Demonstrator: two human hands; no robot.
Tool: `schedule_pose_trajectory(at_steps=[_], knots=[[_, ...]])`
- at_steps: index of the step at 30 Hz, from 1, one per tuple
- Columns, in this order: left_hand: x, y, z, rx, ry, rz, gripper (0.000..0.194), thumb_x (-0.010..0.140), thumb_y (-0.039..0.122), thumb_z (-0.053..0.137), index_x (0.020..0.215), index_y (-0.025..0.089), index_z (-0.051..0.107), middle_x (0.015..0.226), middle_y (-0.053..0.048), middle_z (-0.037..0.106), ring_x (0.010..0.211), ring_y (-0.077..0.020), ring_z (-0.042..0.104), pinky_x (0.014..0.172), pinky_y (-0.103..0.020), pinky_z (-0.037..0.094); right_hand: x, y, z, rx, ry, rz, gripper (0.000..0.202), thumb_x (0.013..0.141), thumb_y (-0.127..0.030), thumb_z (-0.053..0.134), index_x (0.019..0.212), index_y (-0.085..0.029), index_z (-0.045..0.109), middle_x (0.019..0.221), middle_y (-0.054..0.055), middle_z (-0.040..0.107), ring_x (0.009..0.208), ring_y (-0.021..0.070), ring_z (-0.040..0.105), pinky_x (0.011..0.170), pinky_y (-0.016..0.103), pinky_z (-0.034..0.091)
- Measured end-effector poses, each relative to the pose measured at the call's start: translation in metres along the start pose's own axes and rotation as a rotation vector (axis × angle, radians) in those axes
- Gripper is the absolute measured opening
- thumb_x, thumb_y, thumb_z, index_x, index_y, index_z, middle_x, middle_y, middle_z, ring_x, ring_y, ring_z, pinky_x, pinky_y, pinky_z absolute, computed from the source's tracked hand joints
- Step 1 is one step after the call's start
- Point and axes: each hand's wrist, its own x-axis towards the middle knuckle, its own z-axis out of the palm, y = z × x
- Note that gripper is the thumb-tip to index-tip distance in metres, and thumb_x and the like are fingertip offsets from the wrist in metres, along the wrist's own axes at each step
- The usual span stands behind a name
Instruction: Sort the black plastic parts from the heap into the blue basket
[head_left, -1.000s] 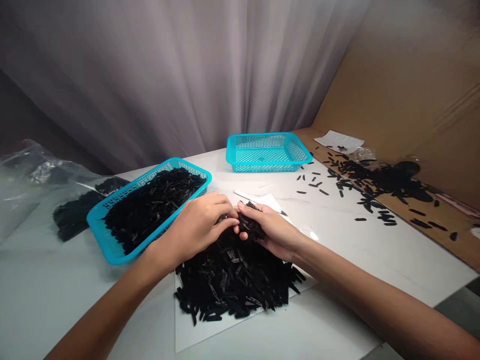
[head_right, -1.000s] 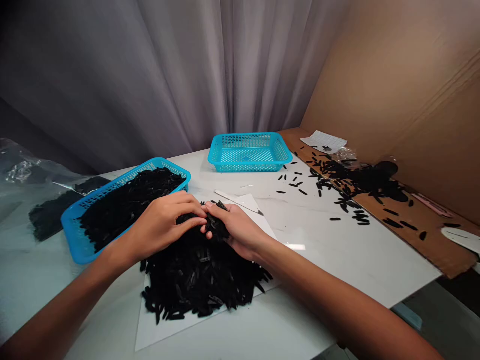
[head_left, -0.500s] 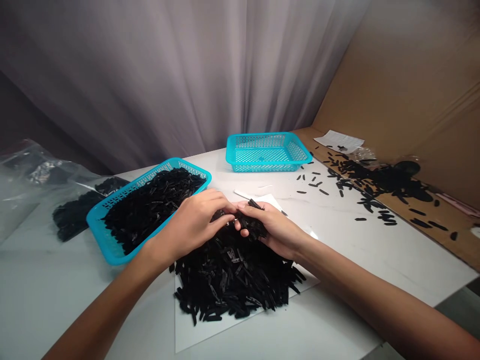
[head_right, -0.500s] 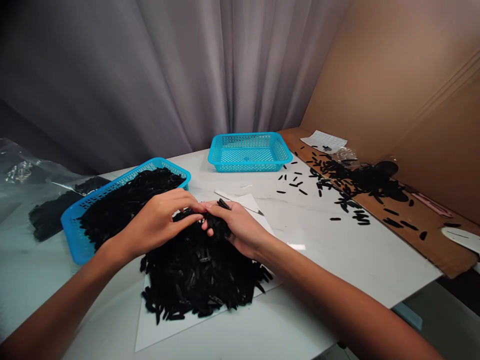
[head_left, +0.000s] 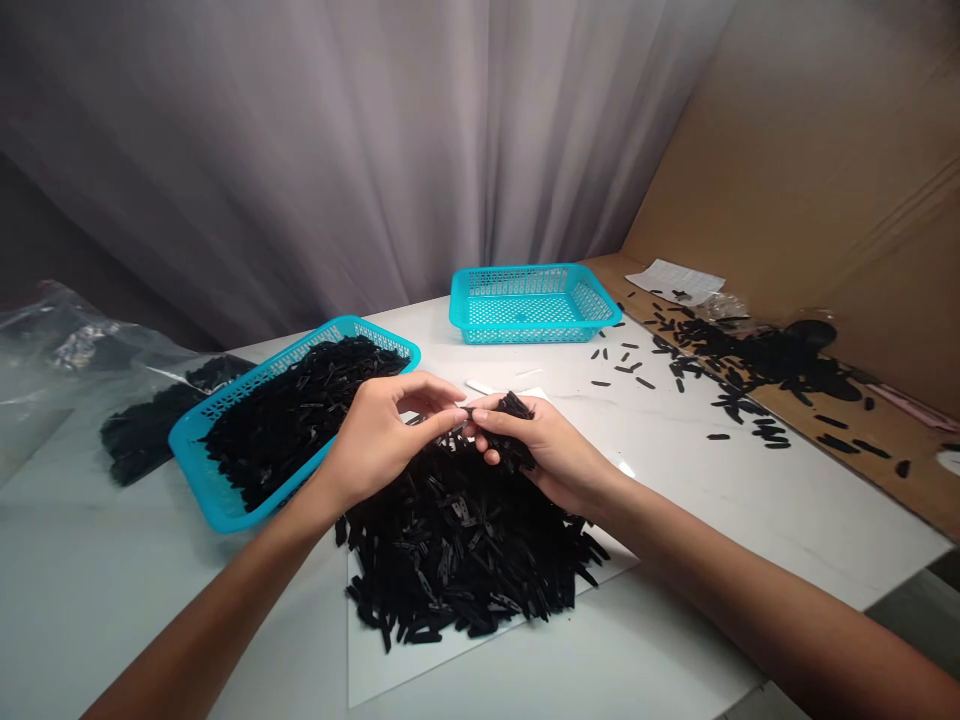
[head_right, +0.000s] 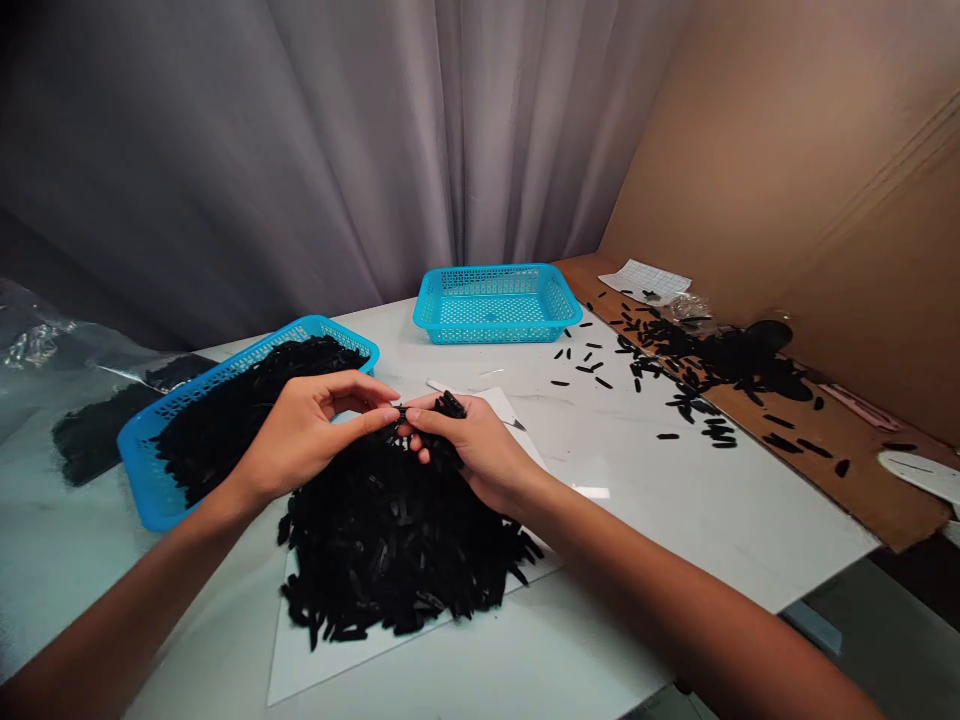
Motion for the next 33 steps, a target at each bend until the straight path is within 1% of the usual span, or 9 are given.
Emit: schedule_pose_trajectory(at_steps=[2, 4, 8, 10, 15, 18, 22, 26, 33], knots=[[-0.0006, -0.0018, 0.0025, -0.051, 0.059, -0.018, 0.019, 0.079, 0.030, 0.079, 0.096, 0.021, 0.076, 0.085, 0.000, 0.076, 0.080, -0.0131, 0.071, 0.078, -0.022, 0.056, 0.0002, 0.0000, 0.0000, -0.020, 0.010, -0.027, 0.020, 0.075, -0.030, 0.081, 0.075, -0.015, 0.069, 0.073, 0.000, 0.063, 0.061, 0.0087, 0.053, 0.060, 0.024, 0.038], [-0.0018, -0.0024, 0.0051, -0.084, 0.121, -0.025, 0.022, 0.076, 0.030, 0.082, 0.095, 0.020, 0.075, 0.084, 0.000, 0.075, 0.079, -0.0134, 0.071, 0.077, -0.022, 0.057, 0.0006, 0.0004, -0.0003, -0.038, 0.019, -0.034, 0.022, 0.074, -0.032, 0.082, 0.074, -0.015, 0.069, 0.072, -0.001, 0.063, 0.060, 0.0087, 0.052, 0.060, 0.024, 0.038], [-0.0028, -0.0022, 0.0092, -0.174, 0.171, -0.060, 0.027, 0.069, 0.028, 0.087, 0.091, 0.018, 0.075, 0.083, -0.001, 0.075, 0.078, -0.0140, 0.072, 0.075, -0.021, 0.059, 0.0014, 0.0018, -0.0005, -0.060, 0.044, -0.038, 0.025, 0.072, -0.035, 0.083, 0.072, -0.014, 0.068, 0.071, 0.000, 0.063, 0.060, 0.0093, 0.052, 0.059, 0.025, 0.037], [-0.0023, -0.0023, 0.0103, -0.224, 0.176, -0.089, 0.030, 0.067, 0.027, 0.088, 0.092, 0.018, 0.075, 0.082, -0.001, 0.075, 0.079, -0.0141, 0.072, 0.076, -0.021, 0.060, 0.0016, 0.0022, -0.0001, -0.060, 0.054, -0.044, 0.027, 0.071, -0.036, 0.084, 0.071, -0.014, 0.068, 0.071, 0.000, 0.063, 0.061, 0.0099, 0.052, 0.059, 0.026, 0.038], [-0.0003, -0.0024, 0.0105, -0.353, 0.137, -0.179, 0.033, 0.073, 0.032, 0.085, 0.098, 0.015, 0.074, 0.083, -0.004, 0.076, 0.075, -0.0141, 0.073, 0.078, -0.024, 0.061, 0.0014, 0.0015, 0.0011, -0.067, 0.082, -0.055, 0.029, 0.070, -0.037, 0.084, 0.071, -0.014, 0.066, 0.072, 0.000, 0.063, 0.060, 0.0093, 0.051, 0.059, 0.026, 0.037], [0.0004, -0.0030, 0.0102, -0.402, 0.125, -0.217, 0.038, 0.070, 0.030, 0.087, 0.102, 0.014, 0.074, 0.084, -0.004, 0.075, 0.075, -0.0147, 0.073, 0.078, -0.025, 0.061, 0.0006, 0.0011, 0.0016, -0.078, 0.087, -0.069, 0.029, 0.071, -0.037, 0.084, 0.070, -0.014, 0.066, 0.071, 0.000, 0.062, 0.060, 0.0092, 0.050, 0.059, 0.026, 0.037], [0.0007, -0.0053, 0.0090, -0.392, 0.127, -0.229, 0.039, 0.070, 0.029, 0.086, 0.102, 0.014, 0.073, 0.084, -0.005, 0.075, 0.077, -0.0153, 0.072, 0.079, -0.026, 0.060, -0.0007, 0.0005, 0.0022, -0.097, 0.091, -0.078, 0.029, 0.071, -0.037, 0.084, 0.070, -0.015, 0.066, 0.068, -0.001, 0.060, 0.060, 0.0098, 0.049, 0.059, 0.027, 0.038], [0.0007, -0.0071, 0.0073, -0.352, 0.135, -0.206, 0.042, 0.068, 0.027, 0.087, 0.105, 0.014, 0.072, 0.087, -0.006, 0.076, 0.083, -0.0165, 0.072, 0.082, -0.026, 0.059, -0.0004, 0.0000, 0.0017, -0.103, 0.092, -0.081, 0.030, 0.071, -0.039, 0.083, 0.069, -0.015, 0.066, 0.070, 0.000, 0.061, 0.060, 0.0103, 0.050, 0.058, 0.027, 0.038], [0.0003, -0.0030, 0.0066, -0.285, 0.135, -0.180, 0.045, 0.069, 0.028, 0.087, 0.109, 0.015, 0.070, 0.091, -0.006, 0.076, 0.086, -0.0176, 0.073, 0.083, -0.027, 0.060, 0.0015, 0.0021, -0.0016, -0.145, 0.079, -0.118, 0.033, 0.074, -0.045, 0.080, 0.071, -0.015, 0.067, 0.071, 0.001, 0.061, 0.061, 0.0109, 0.051, 0.059, 0.027, 0.039]])
